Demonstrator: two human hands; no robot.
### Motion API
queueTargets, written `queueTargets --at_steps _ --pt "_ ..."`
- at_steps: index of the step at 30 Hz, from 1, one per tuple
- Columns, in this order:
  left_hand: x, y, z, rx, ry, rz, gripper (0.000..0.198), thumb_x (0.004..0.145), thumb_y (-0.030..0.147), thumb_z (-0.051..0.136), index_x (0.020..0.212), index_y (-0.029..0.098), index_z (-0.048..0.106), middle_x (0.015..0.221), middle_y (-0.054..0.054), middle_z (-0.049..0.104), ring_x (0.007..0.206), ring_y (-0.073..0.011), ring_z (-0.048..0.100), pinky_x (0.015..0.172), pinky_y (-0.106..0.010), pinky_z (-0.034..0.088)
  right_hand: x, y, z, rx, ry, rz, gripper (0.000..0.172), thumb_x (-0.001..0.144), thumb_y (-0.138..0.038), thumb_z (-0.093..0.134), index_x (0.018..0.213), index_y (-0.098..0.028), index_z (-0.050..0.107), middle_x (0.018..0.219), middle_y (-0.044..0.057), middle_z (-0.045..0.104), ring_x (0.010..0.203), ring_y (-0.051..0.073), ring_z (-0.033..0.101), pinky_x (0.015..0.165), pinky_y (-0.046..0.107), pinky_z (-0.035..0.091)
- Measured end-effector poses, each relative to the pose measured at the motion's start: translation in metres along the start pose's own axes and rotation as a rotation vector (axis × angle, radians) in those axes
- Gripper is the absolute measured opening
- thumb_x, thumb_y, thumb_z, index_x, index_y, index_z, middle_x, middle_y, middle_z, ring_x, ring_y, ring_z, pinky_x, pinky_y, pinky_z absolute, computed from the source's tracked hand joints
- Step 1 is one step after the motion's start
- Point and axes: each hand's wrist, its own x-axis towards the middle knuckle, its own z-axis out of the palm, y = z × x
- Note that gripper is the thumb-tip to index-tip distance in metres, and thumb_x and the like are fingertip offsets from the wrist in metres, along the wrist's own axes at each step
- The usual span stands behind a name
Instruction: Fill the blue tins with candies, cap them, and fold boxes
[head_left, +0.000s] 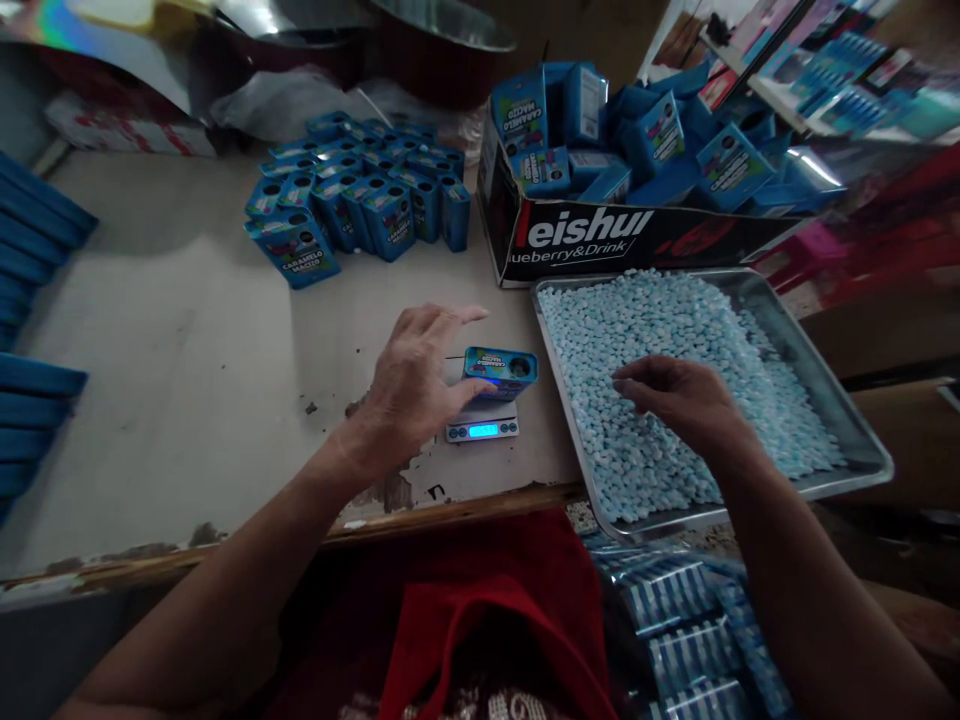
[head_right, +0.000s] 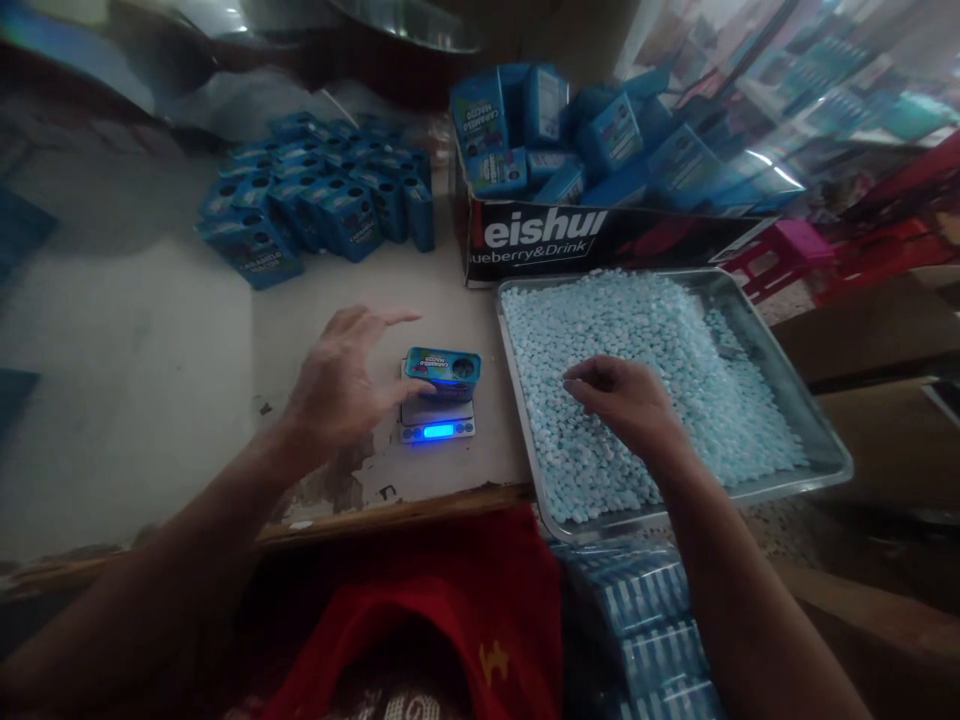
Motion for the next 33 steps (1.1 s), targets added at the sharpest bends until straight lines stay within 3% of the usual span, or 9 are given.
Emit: queueTargets --at_steps 3,5,8,13,17,20,23,27,33 --pt "0.006 0.012 0.018 0.093 -0.174 0.125 0.064 0.077 0.024 0.084 0.135 0.019 0.059 0.131 -0.013 0.064 0.122 -0.034 0.056 0.109 -0.052 0.044 0.003 0.001 -0.004 -0.302 0.024 -0.144 0.027 0.083 -0.044 0.069 0.099 -0.026 0.08 0.088 0.008 0.073 0.069 0.023 0.066 0.063 0.038 0.049" --pt "0.011 0.015 0.022 0.1 -0.321 0.177 0.041 0.085 0.018 0.073 0.125 0.018 0.063 0.117 -0.013 0.069 0.108 -0.0297 0.062 0.096 -0.047 0.051 0.012 -0.004 -0.002 -0.472 0.079 -0.257 0.031 0.081 -0.046 0.069 0.103 -0.028 0.081 0.099 0.011 0.072 0.073 0.027 0.066 0.064 0.04 0.047" --pt "0.018 -0.005 -0.006 0.131 -0.307 0.049 0.033 0.088 0.02 0.069 0.12 0.022 0.065 0.114 -0.012 0.07 0.104 -0.0287 0.064 0.087 -0.044 0.054 0.039 -0.036 0.015 -0.443 0.154 -0.386 0.034 0.086 -0.051 0.065 0.106 -0.028 0.08 0.104 0.011 0.071 0.074 0.027 0.066 0.064 0.04 0.047" --pt "0.009 -0.11 -0.151 0.339 0.003 -0.186 0.039 0.078 0.031 0.074 0.116 0.026 0.066 0.121 -0.01 0.07 0.112 -0.0319 0.063 0.102 -0.046 0.049 0.094 -0.166 0.085 -0.111 -0.026 -0.689 0.027 0.095 -0.037 0.058 0.11 -0.023 0.075 0.095 0.006 0.076 0.077 0.02 0.066 0.077 0.034 0.05" --pt "-0.014 -0.215 -0.273 0.415 0.0 -0.429 0.053 0.065 0.047 0.075 0.113 0.024 0.068 0.098 -0.009 0.072 0.09 -0.0315 0.066 0.09 -0.042 0.052 0.146 -0.269 0.159 -0.118 -0.091 -0.872 0.042 0.092 -0.028 0.06 0.134 -0.024 0.064 0.121 0.01 0.069 0.096 0.024 0.066 0.087 0.036 0.049" --pt "-0.04 -0.258 -0.327 0.366 -0.043 -0.517 0.059 0.06 0.049 0.076 0.114 0.025 0.071 0.1 -0.008 0.073 0.092 -0.0304 0.066 0.087 -0.038 0.052 0.177 -0.313 0.203 -0.262 -0.092 -0.907 0.048 0.09 -0.026 0.064 0.137 -0.022 0.062 0.13 0.015 0.063 0.109 0.029 0.063 0.091 0.038 0.048" --pt "-0.062 -0.268 -0.345 0.294 -0.161 -0.556 0.056 0.059 0.045 0.077 0.111 0.024 0.074 0.097 -0.005 0.074 0.091 -0.027 0.065 0.089 -0.036 0.052 0.198 -0.329 0.233 -0.392 -0.097 -0.913 0.033 0.091 -0.026 0.063 0.123 -0.019 0.068 0.116 0.015 0.068 0.097 0.026 0.064 0.083 0.035 0.047" --pt "-0.079 -0.264 -0.337 0.223 -0.189 -0.55 0.047 0.067 0.049 0.077 0.104 0.02 0.074 0.1 -0.002 0.075 0.097 -0.0215 0.065 0.096 -0.029 0.05 0.204 -0.331 0.245 -0.382 -0.063 -0.896 0.017 0.092 -0.026 0.061 0.105 -0.019 0.071 0.099 0.011 0.071 0.088 0.023 0.063 0.076 0.031 0.042" --pt "-0.11 -0.291 -0.309 0.481 -0.062 -0.426 0.061 0.075 0.076 0.067 0.102 0.021 0.071 0.097 -0.003 0.068 0.104 -0.0259 0.059 0.116 -0.047 0.036 0.167 -0.305 0.192 -0.278 -0.102 -0.841 0.01 0.091 -0.029 0.063 0.091 -0.02 0.068 0.087 0.004 0.067 0.08 0.019 0.057 0.073 0.029 0.037"
